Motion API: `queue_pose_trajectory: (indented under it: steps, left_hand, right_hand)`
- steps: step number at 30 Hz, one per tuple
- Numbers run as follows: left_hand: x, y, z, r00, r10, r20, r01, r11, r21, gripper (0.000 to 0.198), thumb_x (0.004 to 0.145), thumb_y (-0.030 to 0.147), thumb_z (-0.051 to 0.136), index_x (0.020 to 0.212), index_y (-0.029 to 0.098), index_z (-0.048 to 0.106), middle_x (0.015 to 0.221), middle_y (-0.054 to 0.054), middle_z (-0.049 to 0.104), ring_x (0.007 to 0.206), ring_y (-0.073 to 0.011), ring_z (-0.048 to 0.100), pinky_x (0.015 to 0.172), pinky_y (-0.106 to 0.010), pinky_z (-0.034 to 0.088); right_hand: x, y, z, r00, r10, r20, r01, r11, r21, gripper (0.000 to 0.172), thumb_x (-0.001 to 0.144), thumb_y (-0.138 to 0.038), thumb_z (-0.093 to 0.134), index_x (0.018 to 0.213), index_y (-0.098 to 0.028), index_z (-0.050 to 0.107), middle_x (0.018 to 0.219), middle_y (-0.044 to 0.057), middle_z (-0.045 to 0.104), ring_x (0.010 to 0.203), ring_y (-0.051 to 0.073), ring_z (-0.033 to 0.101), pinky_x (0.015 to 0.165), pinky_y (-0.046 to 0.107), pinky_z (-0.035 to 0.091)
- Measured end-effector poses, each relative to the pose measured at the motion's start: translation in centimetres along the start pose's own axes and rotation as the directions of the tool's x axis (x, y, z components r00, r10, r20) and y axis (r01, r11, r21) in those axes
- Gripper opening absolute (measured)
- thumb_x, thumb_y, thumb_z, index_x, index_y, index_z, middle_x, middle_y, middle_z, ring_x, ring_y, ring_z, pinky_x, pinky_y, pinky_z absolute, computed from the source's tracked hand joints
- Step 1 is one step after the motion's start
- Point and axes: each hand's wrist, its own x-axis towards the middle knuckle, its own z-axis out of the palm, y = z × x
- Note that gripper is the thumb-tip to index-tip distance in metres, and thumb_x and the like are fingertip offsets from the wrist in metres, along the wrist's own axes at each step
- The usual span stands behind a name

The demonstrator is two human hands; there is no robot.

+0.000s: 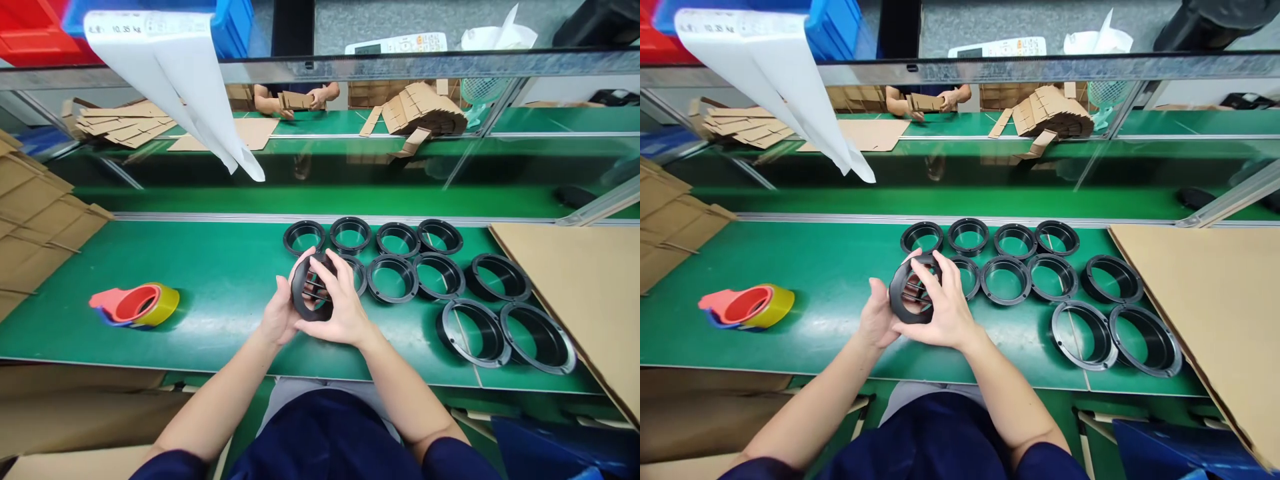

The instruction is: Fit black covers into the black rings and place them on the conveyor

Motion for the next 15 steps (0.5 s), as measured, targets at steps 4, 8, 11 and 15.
queue_pose_trajectory:
  steps: [4,8,11,15]
  left_hand:
    - [1.7,1.8,0.0,0.997,-0.003,-0.075,0.017,0.984,0.175,0.075,0.088,0.077,0.06,0.144,0.027,0.06,0.146,-0.008,0.061,0.136,-0.0333,0.054,0.107,-0.04,0.052]
    - [2.7,2.2,0.7,0.988,-0.118,-0.096,0.125,0.989,0.074,0.063,0.094,0.062,0.065,0.145,0.025,0.06,0.129,-0.009,0.071,0.118,-0.0313,0.067,0.101,-0.042,0.056]
    - [2.8,1.6,1.3,0.973,-0.169,-0.158,0.152,0.982,-0.112,0.06,0.098,0.052,0.058,0.147,0.018,0.057,0.128,-0.011,0.072,0.119,-0.0316,0.068,0.107,-0.044,0.054]
    - [2.3,0.9,1.7,0.967,-0.167,-0.194,0.14,0.979,-0.146,0.062,0.097,0.053,0.057,0.147,0.016,0.056,0.13,-0.012,0.071,0.125,-0.0315,0.065,0.111,-0.043,0.052]
  right_hand:
    - [0.1,0.3,-0.1,0.995,0.055,-0.079,-0.056,0.998,-0.009,0.111,0.073,-0.053,0.085,0.162,-0.023,0.026,0.163,0.018,0.023,0.152,0.04,0.027,0.121,0.062,0.035]
    - [0.1,0.9,0.4,0.994,0.001,-0.112,-0.005,0.999,-0.037,0.115,0.078,-0.056,0.084,0.165,-0.018,0.019,0.166,0.021,0.021,0.154,0.039,0.024,0.123,0.06,0.034]
    - [0.0,1.3,0.7,0.996,-0.059,-0.072,0.052,0.994,-0.1,0.095,0.082,-0.056,0.082,0.159,-0.02,0.038,0.171,0.016,0.011,0.157,0.043,0.015,0.125,0.061,0.03]
    - [-0.1,1.0,0.6,1.0,0.005,-0.02,-0.008,0.994,-0.107,0.083,0.085,-0.052,0.081,0.154,-0.022,0.047,0.173,0.012,-0.007,0.157,0.046,0.008,0.125,0.063,0.027]
